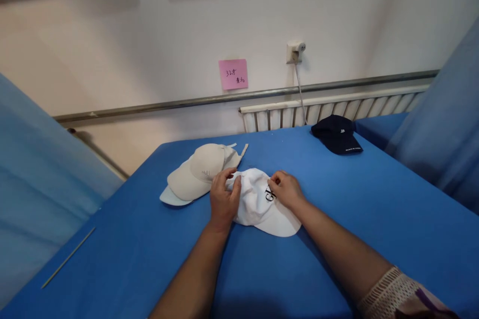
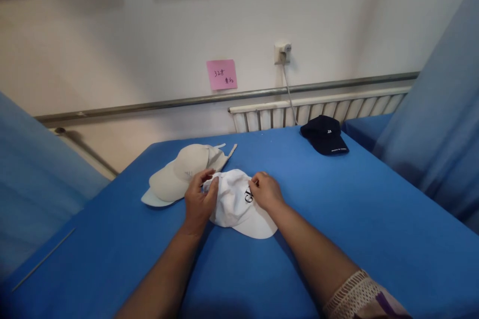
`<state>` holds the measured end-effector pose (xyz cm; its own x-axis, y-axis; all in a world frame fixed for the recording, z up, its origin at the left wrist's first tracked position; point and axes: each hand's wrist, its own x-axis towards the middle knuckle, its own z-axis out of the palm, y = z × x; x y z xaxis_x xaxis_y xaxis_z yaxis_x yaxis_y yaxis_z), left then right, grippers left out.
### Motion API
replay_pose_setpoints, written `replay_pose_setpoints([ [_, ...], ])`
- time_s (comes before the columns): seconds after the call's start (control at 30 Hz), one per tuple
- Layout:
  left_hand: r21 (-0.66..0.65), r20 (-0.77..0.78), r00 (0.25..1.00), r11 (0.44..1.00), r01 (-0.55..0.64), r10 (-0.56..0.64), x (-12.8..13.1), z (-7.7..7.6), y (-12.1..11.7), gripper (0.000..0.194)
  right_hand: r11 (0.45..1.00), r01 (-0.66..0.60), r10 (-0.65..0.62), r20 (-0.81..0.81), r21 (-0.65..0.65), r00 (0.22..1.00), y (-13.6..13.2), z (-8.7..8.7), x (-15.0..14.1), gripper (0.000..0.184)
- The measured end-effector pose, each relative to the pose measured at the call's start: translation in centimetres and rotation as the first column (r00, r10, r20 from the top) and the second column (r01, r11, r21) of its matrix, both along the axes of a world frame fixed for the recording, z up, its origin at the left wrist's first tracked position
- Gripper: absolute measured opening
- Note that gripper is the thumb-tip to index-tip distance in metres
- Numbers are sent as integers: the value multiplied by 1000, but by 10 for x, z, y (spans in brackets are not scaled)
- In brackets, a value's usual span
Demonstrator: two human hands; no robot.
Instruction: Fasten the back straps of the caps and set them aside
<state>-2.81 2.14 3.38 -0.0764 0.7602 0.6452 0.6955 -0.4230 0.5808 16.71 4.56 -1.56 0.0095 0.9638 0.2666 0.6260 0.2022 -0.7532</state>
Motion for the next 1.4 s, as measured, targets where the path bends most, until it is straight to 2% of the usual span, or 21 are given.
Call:
replay_pose_setpoints([
  [0.07,46,0,1000,999,-23,23,2,2,-4,23,995,78,-84,-105,-60,991,-2,-1,12,15],
  [0.13,31,-13,1000,999,-17,17,5,2,-8,18,987,133,-148,-176,-91,973,-2,-2,23,16],
  [0.23,-124,-150,988,992,27,-46,11,0,-11,22,975,195,-215,-248,-106,945,-1,-5,32,17],
  [0.33,-295,-307,944,955,29,-123,17,-4,-11,27,969,221,-244,-280,-111,928,1,-8,31,17],
  [0.5,-402,-357,915,915,28,-185,24,-8,-14,25,970,213,-237,-262,-115,936,1,-12,27,18],
  [0.6,-388,-374,905,920,45,-202,27,-7,-17,26,975,189,-214,-260,-120,942,1,-12,26,19],
  [0.77,-382,-408,887,923,51,-218,30,-8,-19,17,980,161,-190,-293,-120,937,0,-12,26,20],
  [0.97,-328,-344,906,936,129,-246,27,-8,-19,21,985,151,-169,-320,-79,932,2,-11,31,21],
  [1.13,-280,-227,957,953,114,-181,16,-3,-14,23,1000,24,-30,-366,-19,930,-1,-5,33,20],
  [1.3,-246,-143,968,955,167,-206,10,-1,-8,22,992,-125,117,-498,17,859,-2,-5,30,20],
  [1.4,-220,-139,976,966,134,-167,12,-4,-7,20,986,-166,153,-461,14,874,-1,-9,28,20],
])
